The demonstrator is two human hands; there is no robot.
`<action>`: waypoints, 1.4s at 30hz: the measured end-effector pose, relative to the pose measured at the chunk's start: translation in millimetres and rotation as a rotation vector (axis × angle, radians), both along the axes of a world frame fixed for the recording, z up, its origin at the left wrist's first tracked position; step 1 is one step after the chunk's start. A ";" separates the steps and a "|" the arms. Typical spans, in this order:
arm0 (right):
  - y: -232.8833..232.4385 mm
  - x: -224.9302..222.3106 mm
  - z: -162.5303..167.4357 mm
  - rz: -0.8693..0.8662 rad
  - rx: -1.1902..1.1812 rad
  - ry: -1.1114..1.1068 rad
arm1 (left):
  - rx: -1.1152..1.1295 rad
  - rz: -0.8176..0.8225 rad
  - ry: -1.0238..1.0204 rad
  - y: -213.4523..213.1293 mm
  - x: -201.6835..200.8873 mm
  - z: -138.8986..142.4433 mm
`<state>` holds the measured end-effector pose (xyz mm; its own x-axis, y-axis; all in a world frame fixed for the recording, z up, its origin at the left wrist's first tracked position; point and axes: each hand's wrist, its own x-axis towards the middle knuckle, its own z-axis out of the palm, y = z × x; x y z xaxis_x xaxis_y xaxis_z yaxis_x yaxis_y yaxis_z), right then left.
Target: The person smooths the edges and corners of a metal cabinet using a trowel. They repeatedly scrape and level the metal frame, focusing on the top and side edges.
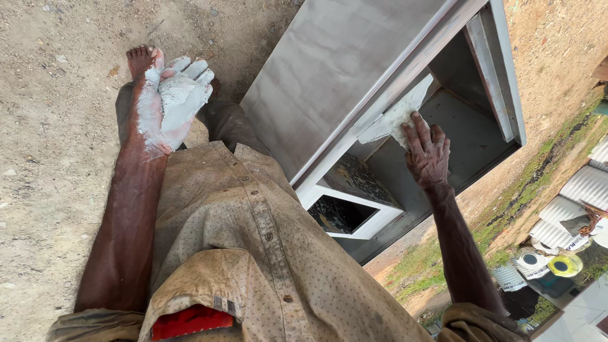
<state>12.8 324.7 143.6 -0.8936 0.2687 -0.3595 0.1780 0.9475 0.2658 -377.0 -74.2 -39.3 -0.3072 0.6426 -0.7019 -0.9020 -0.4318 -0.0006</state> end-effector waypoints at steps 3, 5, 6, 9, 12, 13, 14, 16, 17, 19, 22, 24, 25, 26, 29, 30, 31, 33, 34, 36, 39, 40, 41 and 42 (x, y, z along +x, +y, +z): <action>11.6 3.9 -18.0 0.059 -0.028 0.053 | -0.069 0.005 0.046 -6.1 -2.5 3.0; 16.9 7.4 -31.5 0.072 -0.066 0.072 | -0.086 0.012 0.043 -7.5 -3.4 2.6; 20.9 9.2 -36.3 0.082 -0.082 0.083 | -0.092 0.019 0.043 -7.5 -3.1 1.8; 28.7 16.8 -40.8 0.108 -0.110 0.099 | -0.083 0.056 0.010 -8.0 -1.2 -1.2; 30.4 22.8 -24.4 0.098 -0.112 -0.146 | 0.005 -0.016 0.029 -7.7 1.6 -3.6; 27.6 23.2 -17.2 0.071 -0.083 -0.073 | -0.004 -0.027 0.021 -5.5 3.4 -4.5; 23.2 20.8 -12.8 0.040 -0.056 0.008 | -0.015 -0.042 0.021 -3.1 2.7 -5.7; 13.5 12.8 -2.4 0.014 -0.037 0.066 | -0.006 -0.059 0.003 0.5 5.7 -5.7; 10.1 5.9 -0.8 0.013 -0.036 0.058 | 0.024 -0.068 0.000 4.1 5.2 -6.7; 5.5 -7.2 2.4 0.023 -0.037 0.050 | 0.054 -0.074 0.024 9.2 5.5 -7.0; 8.2 -22.0 -3.0 0.072 -0.066 0.033 | 0.040 -0.034 0.080 10.7 6.2 -5.9; 11.7 -23.1 -7.0 0.070 -0.078 0.009 | 0.048 -0.025 0.091 8.8 6.6 -5.3; 13.1 -20.9 -7.3 0.079 -0.078 0.014 | 0.038 -0.031 0.073 7.8 6.6 -5.3; 14.5 -17.9 -5.8 0.087 -0.077 0.021 | 0.029 -0.038 0.058 6.7 7.0 -5.5; 15.1 -5.8 13.0 0.078 -0.038 -0.133 | 0.017 -0.043 -0.005 7.6 8.7 -8.2; 16.1 -6.1 19.4 0.088 -0.018 -0.202 | 0.014 -0.022 -0.016 7.9 8.4 -9.2; 14.6 -5.9 27.9 0.027 -0.003 -0.145 | 0.056 0.004 -0.012 11.2 10.7 -10.4; 7.8 -13.7 34.6 -0.101 0.001 -0.024 | 0.112 0.049 0.006 14.5 12.2 -12.2; 5.4 -19.8 38.1 -0.058 -0.003 -0.053 | 0.079 0.055 -0.001 15.5 14.6 -11.9; 1.1 -37.3 38.1 -0.001 0.014 -0.085 | 0.042 0.037 0.010 18.4 15.4 -12.6; -3.2 -60.6 35.6 0.067 0.099 -0.200 | 0.086 0.066 0.026 17.0 17.0 -11.7; -3.4 -66.3 36.2 0.073 0.084 -0.207 | 0.076 0.070 0.014 15.5 17.2 -11.7; -3.0 -70.8 37.1 0.082 0.067 -0.214 | 0.064 0.076 0.002 13.4 17.9 -11.4; -2.3 -73.8 38.2 0.087 0.049 -0.222 | 0.051 0.079 -0.011 11.1 18.5 -11.8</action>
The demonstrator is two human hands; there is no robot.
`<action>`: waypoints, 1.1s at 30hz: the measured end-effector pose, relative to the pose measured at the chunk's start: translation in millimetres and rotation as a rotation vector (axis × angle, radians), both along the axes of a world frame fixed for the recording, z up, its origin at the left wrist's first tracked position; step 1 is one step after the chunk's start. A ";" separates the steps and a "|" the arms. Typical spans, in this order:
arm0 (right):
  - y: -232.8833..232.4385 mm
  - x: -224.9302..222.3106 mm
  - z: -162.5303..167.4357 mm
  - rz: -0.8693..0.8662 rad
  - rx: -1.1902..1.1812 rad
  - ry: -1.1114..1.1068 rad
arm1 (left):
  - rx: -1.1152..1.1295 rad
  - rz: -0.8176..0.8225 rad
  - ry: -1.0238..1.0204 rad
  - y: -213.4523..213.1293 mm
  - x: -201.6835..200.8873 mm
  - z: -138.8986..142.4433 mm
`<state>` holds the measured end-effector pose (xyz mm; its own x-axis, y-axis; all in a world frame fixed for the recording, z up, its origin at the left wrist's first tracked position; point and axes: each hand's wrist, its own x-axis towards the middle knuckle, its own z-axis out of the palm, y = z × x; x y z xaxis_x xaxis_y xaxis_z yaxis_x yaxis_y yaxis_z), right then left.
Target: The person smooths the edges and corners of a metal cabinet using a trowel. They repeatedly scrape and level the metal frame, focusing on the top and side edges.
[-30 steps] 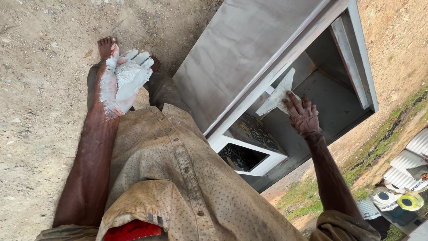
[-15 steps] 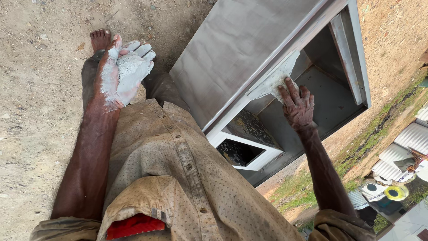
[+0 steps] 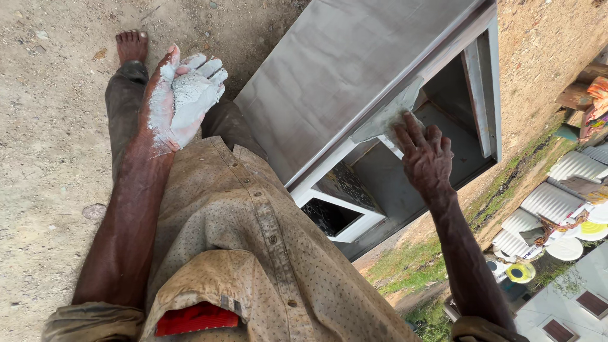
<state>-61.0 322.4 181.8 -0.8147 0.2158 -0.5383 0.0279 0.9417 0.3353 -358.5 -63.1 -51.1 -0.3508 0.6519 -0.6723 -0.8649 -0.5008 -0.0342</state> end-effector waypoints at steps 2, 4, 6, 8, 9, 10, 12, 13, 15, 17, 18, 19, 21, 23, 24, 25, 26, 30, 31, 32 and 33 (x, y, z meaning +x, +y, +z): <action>1.7 -2.6 2.1 0.008 0.014 -0.052 | -0.003 0.002 0.007 -6.7 1.6 -0.7; 4.0 -2.5 1.2 0.014 0.029 -0.072 | 0.008 -0.003 0.021 -11.8 0.8 -3.2; 6.4 0.0 -3.4 0.021 0.031 -0.072 | 0.022 -0.013 0.027 -15.2 -0.8 -5.4; 9.3 4.9 -9.6 0.014 0.028 -0.070 | 0.007 -0.031 0.020 -15.9 -3.3 -6.5; 10.9 8.6 -12.0 0.007 0.029 -0.069 | 0.002 -0.043 0.017 -15.5 -4.1 -6.2; 12.3 13.0 -13.7 0.024 0.024 -0.054 | 0.006 -0.041 0.026 -14.9 -5.3 -5.5; 17.2 23.3 -12.5 0.058 0.014 -0.027 | 0.016 -0.040 0.039 -13.2 -5.9 -1.9; 17.8 31.5 -6.3 0.030 0.053 -0.116 | 0.000 -0.055 0.024 -12.8 -5.1 0.9; 23.2 42.5 4.3 -0.009 0.141 -0.268 | -0.024 -0.063 0.020 -12.0 -5.2 5.6; 25.1 50.8 14.5 -0.190 0.138 -0.239 | -0.004 -0.053 0.018 -9.8 -4.8 8.9; 27.1 50.6 15.1 -0.265 0.127 -0.215 | -0.004 -0.033 0.022 -7.9 -5.5 9.4; 25.2 50.6 15.1 -0.227 0.107 -0.088 | 0.026 -0.024 0.027 -6.9 -6.2 9.7; 20.7 45.2 11.1 -0.187 0.075 0.131 | 0.099 -0.038 0.004 -0.3 -4.7 9.2; 7.0 40.2 6.1 -0.102 0.067 0.077 | 0.041 -0.039 0.004 3.6 -3.9 8.1; 2.5 35.9 4.7 -0.046 0.065 0.050 | 0.015 -0.026 0.006 6.4 -3.2 6.9; -4.6 32.8 2.5 -0.047 0.059 0.039 | 0.030 -0.025 0.003 6.2 -3.2 6.0; -9.9 29.5 1.4 -0.040 0.046 0.020 | 0.038 -0.018 -0.007 5.1 -2.4 5.0; -21.4 20.1 -2.5 -0.003 0.028 0.004 | 0.037 -0.013 0.021 -6.9 -2.5 -1.4; -21.5 19.2 -2.8 0.000 0.029 -0.004 | 0.067 0.001 0.022 -10.3 -1.9 -3.2; -21.4 18.9 -3.6 0.004 0.031 -0.006 | 0.099 0.015 0.028 -13.6 -2.1 -5.1; -20.5 19.0 -4.2 0.008 0.033 -0.009 | 0.130 0.029 0.034 -16.1 -1.7 -6.9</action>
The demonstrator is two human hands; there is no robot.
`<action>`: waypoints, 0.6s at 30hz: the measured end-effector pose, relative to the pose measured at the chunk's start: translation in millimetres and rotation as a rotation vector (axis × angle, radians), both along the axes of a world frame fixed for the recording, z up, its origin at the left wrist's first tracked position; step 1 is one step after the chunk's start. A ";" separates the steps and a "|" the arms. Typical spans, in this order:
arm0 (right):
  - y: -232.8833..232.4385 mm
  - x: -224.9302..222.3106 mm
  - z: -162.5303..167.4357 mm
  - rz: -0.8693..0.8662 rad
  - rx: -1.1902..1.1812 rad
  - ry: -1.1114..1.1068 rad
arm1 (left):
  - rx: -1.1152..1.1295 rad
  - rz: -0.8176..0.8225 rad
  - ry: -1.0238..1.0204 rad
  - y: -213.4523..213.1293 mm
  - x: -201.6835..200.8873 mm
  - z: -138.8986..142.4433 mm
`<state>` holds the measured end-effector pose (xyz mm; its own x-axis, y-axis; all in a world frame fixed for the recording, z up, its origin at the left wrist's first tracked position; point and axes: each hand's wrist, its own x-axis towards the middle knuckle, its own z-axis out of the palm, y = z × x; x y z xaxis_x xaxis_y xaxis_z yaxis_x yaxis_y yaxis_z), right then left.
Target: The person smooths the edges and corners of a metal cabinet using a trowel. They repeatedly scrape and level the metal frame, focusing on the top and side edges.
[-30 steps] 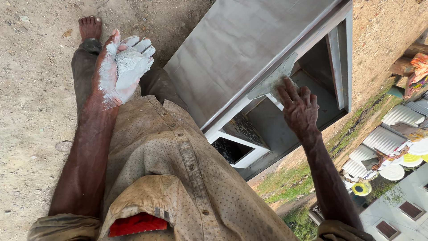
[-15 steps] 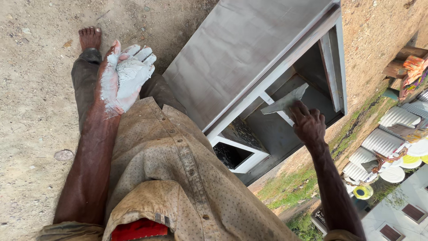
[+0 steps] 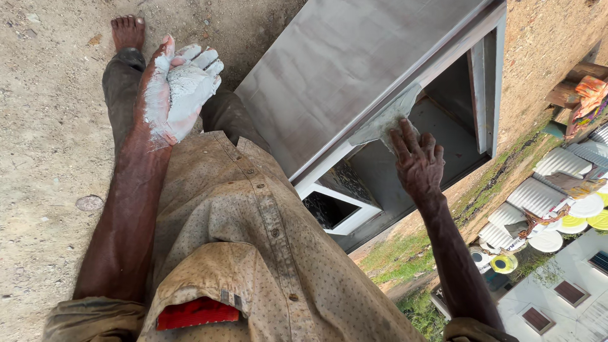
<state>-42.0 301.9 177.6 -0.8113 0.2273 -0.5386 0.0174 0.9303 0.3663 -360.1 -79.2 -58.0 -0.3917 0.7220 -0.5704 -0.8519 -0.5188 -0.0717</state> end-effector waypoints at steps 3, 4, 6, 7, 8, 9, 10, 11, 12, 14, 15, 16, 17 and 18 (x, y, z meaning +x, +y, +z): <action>3.7 1.8 -2.0 -0.019 0.000 -0.014 | 0.014 0.016 0.005 -4.2 0.8 -3.7; 5.3 2.2 -2.8 -0.004 0.000 -0.011 | -0.022 0.010 0.010 -4.9 1.0 -4.1; 8.3 2.8 -5.0 0.017 0.001 -0.009 | -0.096 -0.011 0.015 -5.6 0.8 -4.6; 10.2 2.7 -6.5 0.019 0.004 -0.021 | -0.102 -0.014 0.028 -5.8 0.8 -4.6; 12.0 2.7 -8.5 0.019 0.006 -0.033 | -0.109 -0.018 0.039 -5.9 0.7 -4.5; 13.4 3.4 -10.4 0.017 0.007 -0.047 | -0.116 -0.025 0.050 -6.0 1.0 -4.1; 14.8 4.5 -12.6 0.016 0.000 -0.039 | -0.110 -0.014 0.051 -5.7 1.2 -3.7; 16.5 6.3 -15.0 0.016 -0.007 -0.031 | -0.103 -0.002 0.052 -5.2 1.7 -3.2; 17.6 9.6 -16.9 0.013 -0.014 -0.025 | -0.097 0.007 0.051 -4.6 2.3 -2.4; 20.9 19.1 -19.7 0.018 -0.042 -0.008 | -0.109 -0.013 0.016 -2.2 3.4 -0.2; 23.7 24.6 -21.2 0.022 -0.056 0.004 | -0.116 -0.022 0.001 -0.6 3.3 1.2; 25.6 32.5 -20.4 0.032 -0.028 -0.029 | -0.136 -0.036 0.005 1.6 4.0 3.4; 26.9 42.2 -17.1 0.038 0.000 -0.061 | -0.154 -0.053 0.011 4.3 4.8 5.8; 33.3 48.2 -15.5 0.059 0.026 -0.084 | -0.176 -0.056 0.024 6.7 3.9 8.4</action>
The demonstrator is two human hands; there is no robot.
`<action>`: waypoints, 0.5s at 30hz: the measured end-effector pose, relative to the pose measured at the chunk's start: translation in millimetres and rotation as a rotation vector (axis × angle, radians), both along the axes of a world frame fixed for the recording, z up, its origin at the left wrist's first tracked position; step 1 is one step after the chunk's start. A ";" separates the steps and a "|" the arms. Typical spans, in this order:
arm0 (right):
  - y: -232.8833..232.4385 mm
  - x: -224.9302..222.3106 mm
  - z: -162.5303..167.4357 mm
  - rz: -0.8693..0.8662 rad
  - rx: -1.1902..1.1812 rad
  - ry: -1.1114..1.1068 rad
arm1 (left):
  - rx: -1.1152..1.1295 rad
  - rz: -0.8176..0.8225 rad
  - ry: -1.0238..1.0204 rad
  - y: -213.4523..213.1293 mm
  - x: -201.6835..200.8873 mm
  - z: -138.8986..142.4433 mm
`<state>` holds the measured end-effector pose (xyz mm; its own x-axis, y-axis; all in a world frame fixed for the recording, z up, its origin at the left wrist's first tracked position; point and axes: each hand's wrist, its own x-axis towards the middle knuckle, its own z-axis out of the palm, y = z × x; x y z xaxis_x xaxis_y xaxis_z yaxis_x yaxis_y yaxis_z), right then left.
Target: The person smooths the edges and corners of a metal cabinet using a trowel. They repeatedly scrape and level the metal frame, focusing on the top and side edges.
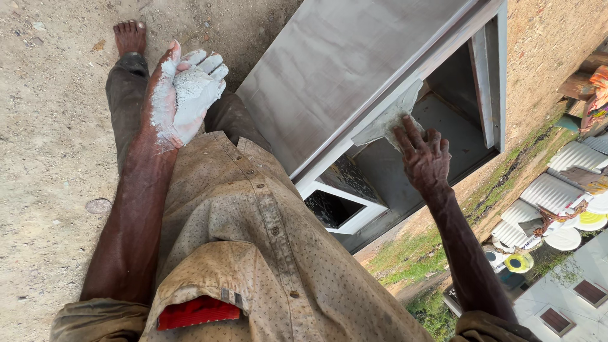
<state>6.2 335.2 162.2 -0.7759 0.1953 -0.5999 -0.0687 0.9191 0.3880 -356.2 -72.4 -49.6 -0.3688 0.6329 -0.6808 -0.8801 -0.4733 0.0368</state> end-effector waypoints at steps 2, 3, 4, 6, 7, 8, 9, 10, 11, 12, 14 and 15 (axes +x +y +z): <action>12.6 11.7 9.0 -0.172 0.178 -0.410 | 0.159 0.014 0.000 8.9 -0.7 6.1; 12.5 21.2 17.7 -0.369 0.091 -0.335 | 0.247 0.009 -0.016 13.5 2.5 11.1; 20.6 22.1 23.0 -0.544 0.010 -0.227 | 0.224 -0.048 0.012 28.8 -1.1 12.0; 21.7 18.0 26.4 -0.438 -0.301 0.254 | 0.088 -0.119 0.062 47.1 1.2 21.6; 17.8 13.8 32.0 -0.411 -0.443 0.465 | 0.097 -0.105 0.059 59.6 9.0 28.6; -0.5 12.1 34.0 -0.834 -0.754 0.617 | 0.115 -0.137 0.070 71.4 8.3 32.9; -20.7 6.7 36.6 -1.250 -1.051 0.801 | 0.157 -0.184 0.098 86.0 4.0 36.0; -39.8 -3.2 38.6 -1.629 -1.365 0.993 | 0.227 -0.230 0.072 98.6 3.3 41.4; -69.5 -13.0 37.0 -1.693 -1.685 1.068 | 0.283 -0.271 0.050 101.9 4.9 48.3; -102.0 -25.5 32.8 -1.724 -2.029 1.109 | 0.327 -0.306 0.022 101.6 6.9 56.0; -165.4 -54.4 17.0 -1.710 -2.449 1.169 | 0.494 -0.342 -0.135 99.1 11.2 70.4; -194.4 -71.4 8.3 -1.684 -2.525 1.168 | 0.577 -0.380 -0.208 97.1 10.2 77.0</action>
<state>-65.2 140.8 170.4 -0.7383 0.5169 -0.4332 -0.2821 -0.8201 -0.4978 -346.0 24.7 27.4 0.0491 0.9716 -0.2316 -0.9496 -0.0265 -0.3124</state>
